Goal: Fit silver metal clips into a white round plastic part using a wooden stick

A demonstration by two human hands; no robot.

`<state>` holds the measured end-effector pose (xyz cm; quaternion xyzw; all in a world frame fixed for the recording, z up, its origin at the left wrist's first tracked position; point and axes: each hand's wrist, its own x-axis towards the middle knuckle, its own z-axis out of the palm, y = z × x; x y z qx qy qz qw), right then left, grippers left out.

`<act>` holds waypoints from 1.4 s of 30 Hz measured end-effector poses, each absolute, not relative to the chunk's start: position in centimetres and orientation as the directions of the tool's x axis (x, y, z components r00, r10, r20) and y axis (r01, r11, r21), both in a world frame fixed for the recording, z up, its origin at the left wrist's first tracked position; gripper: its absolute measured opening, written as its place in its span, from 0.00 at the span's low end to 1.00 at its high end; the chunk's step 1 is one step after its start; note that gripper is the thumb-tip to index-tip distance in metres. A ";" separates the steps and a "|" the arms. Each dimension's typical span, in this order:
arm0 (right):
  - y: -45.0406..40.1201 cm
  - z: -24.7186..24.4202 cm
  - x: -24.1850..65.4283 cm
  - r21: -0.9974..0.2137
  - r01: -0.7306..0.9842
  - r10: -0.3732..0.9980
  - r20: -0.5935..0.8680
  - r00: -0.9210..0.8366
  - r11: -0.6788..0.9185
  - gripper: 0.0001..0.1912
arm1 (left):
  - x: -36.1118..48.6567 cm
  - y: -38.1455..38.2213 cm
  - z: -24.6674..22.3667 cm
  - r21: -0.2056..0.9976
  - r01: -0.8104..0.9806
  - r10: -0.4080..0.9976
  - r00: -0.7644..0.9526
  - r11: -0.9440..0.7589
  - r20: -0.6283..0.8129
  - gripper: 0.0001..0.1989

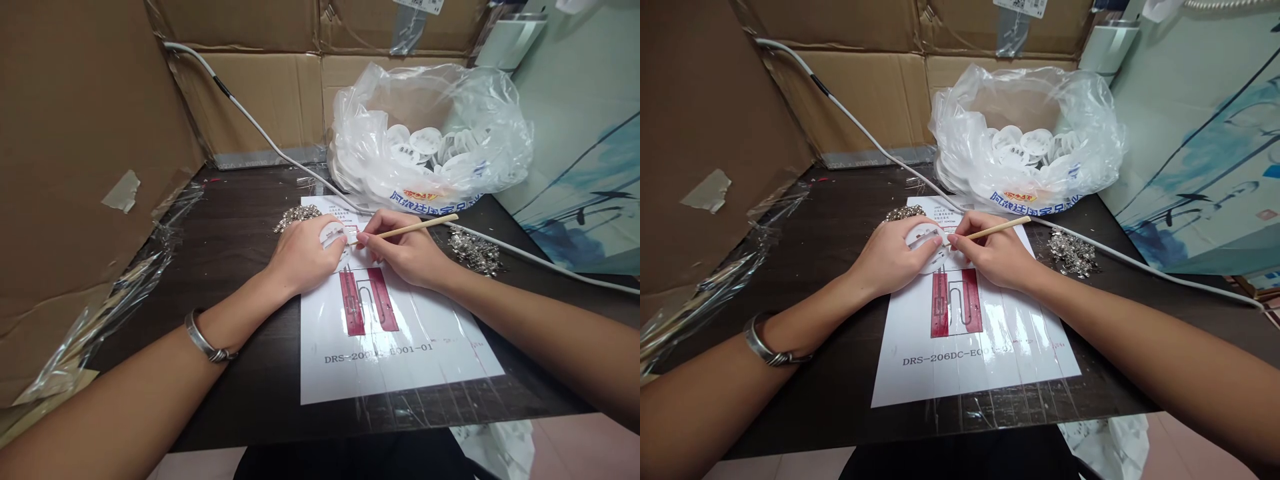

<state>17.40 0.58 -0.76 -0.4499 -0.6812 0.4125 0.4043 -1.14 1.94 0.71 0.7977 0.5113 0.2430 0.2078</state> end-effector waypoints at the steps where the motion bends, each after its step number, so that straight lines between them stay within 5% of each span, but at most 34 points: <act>1: 0.6 -0.8 17.4 -0.927 0.279 0.948 0.178 -0.263 0.252 0.16 | -1.1 1.9 0.7 0.579 0.716 0.917 0.357 -0.389 0.175 0.10; 42: 0.5 -0.9 17.0 -0.845 0.400 0.926 0.258 -0.277 0.355 0.10 | -1.2 2.8 0.0 0.699 0.591 0.895 0.412 -0.403 0.168 0.09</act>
